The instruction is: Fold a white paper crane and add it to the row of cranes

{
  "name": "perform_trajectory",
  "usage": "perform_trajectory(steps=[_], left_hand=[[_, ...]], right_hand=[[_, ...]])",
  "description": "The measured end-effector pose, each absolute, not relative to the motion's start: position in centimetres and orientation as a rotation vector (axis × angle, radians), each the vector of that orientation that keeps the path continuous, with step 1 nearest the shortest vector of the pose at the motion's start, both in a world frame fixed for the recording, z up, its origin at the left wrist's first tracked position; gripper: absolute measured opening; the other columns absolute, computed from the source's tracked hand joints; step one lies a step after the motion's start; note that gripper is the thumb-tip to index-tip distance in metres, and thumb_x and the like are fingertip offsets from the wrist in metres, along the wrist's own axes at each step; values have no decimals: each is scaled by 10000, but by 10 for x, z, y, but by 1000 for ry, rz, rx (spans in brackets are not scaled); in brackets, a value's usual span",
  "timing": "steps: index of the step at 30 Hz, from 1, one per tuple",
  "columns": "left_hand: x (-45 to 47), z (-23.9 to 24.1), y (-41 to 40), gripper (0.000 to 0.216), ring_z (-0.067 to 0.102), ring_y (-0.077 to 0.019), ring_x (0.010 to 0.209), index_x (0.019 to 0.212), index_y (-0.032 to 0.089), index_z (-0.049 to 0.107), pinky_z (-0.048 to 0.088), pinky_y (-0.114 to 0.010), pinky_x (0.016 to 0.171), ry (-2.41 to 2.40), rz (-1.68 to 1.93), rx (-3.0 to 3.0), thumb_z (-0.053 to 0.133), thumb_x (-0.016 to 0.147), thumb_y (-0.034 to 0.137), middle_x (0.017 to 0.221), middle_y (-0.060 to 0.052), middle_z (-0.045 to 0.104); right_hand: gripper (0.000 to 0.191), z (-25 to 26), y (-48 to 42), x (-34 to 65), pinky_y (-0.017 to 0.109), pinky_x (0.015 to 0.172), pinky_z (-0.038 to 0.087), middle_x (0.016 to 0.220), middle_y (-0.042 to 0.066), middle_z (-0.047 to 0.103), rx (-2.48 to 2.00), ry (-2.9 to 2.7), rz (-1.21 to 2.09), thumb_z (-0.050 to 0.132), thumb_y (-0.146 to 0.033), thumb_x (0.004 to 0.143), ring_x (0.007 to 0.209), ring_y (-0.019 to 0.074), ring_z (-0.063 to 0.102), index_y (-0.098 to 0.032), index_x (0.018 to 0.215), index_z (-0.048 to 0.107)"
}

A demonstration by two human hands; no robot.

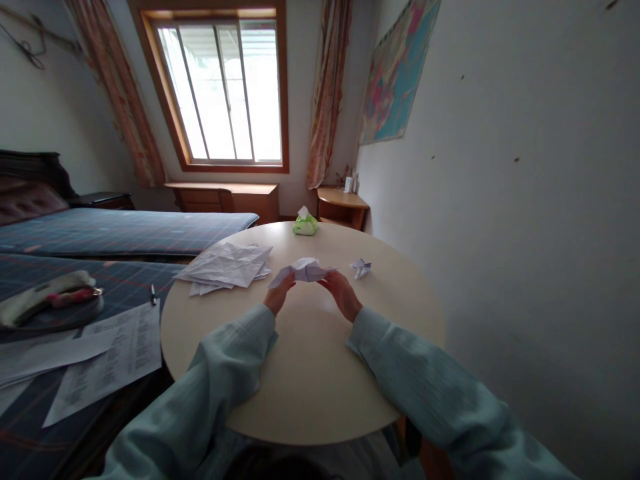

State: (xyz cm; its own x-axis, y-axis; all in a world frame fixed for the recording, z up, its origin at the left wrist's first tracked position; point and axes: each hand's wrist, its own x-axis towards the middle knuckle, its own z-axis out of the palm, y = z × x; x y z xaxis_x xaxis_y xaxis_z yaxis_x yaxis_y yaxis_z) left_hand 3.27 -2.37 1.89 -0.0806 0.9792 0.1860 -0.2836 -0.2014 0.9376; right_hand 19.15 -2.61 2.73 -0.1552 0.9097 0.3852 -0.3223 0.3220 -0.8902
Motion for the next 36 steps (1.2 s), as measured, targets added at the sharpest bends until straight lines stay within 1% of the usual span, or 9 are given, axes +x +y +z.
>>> perform_trajectory(steps=[3, 5, 8, 10, 14, 18, 27, 32, 36], left_hand=[[31, 18, -22, 275, 497, -189, 969, 885, 175, 583, 370, -344, 858, 882, 1592, 1252, 542, 648, 309, 985, -48, 582], [31, 21, -24, 266, 488, -183, 981, 902, 177, 582, 350, -329, 880, 844, 1622, 1383, 519, 670, 290, 997, -43, 580], [31, 26, -29, 245, 499, -178, 958, 888, 175, 588, 341, -311, 885, 850, 1638, 1516, 505, 687, 288, 963, -42, 594], [32, 28, -33, 250, 499, -179, 954, 901, 177, 585, 341, -308, 881, 867, 1606, 1576, 487, 708, 301, 968, -46, 592], [32, 27, -37, 279, 484, -184, 970, 959, 196, 572, 327, -312, 886, 925, 1528, 1728, 461, 735, 320, 1003, -47, 577], [30, 26, -37, 273, 480, -191, 949, 953, 208, 578, 322, -323, 879, 1007, 1537, 1879, 469, 730, 323, 980, -49, 586], [27, 21, -34, 181, 486, -194, 851, 844, 216, 584, 327, -321, 822, 1109, 1415, 2146, 471, 717, 276, 866, -55, 587], [28, 21, -33, 142, 480, -181, 725, 640, 198, 546, 352, -319, 759, 1144, 1417, 2019, 464, 714, 287, 664, -35, 526], [31, 23, -33, 137, 504, -179, 714, 666, 187, 534, 377, -305, 721, 1011, 1550, 1693, 509, 682, 321, 661, -27, 529]], right_hand=[[540, 32, -31, 192, 357, 812, 414, 842, 51, 625, -596, -1397, 1317, 264, -596, 734, 874, 165, 554, -176, 678, 599], [592, 33, -32, 191, 345, 806, 413, 864, 68, 625, -643, -1463, 1344, 208, -600, 746, 890, 163, 549, -166, 688, 606], [383, 30, -31, 189, 318, 769, 429, 923, 53, 613, -772, -1438, 1280, 447, -518, 700, 886, 157, 551, -185, 827, 588], [338, 27, -28, 188, 308, 763, 431, 974, 40, 598, -818, -1421, 1249, 547, -431, 663, 900, 155, 547, -206, 914, 557], [348, 26, -24, 189, 322, 808, 418, 1018, 36, 585, -729, -1408, 1244, 562, -372, 663, 939, 163, 535, -209, 970, 532], [336, 29, -23, 190, 327, 838, 406, 985, 45, 597, -651, -1355, 1158, 610, -329, 620, 947, 169, 530, -188, 914, 530], [233, 30, -19, 195, 307, 739, 438, 723, -7, 602, -706, -1287, 1102, 627, -325, 593, 723, 134, 564, -178, 709, 488], [270, 36, -26, 195, 317, 748, 442, 773, 9, 623, -679, -1359, 1186, 634, -330, 588, 754, 147, 575, -179, 777, 514], [334, 39, -30, 193, 329, 730, 458, 791, 5, 630, -672, -1428, 1257, 672, -300, 541, 763, 154, 582, -191, 818, 520]])
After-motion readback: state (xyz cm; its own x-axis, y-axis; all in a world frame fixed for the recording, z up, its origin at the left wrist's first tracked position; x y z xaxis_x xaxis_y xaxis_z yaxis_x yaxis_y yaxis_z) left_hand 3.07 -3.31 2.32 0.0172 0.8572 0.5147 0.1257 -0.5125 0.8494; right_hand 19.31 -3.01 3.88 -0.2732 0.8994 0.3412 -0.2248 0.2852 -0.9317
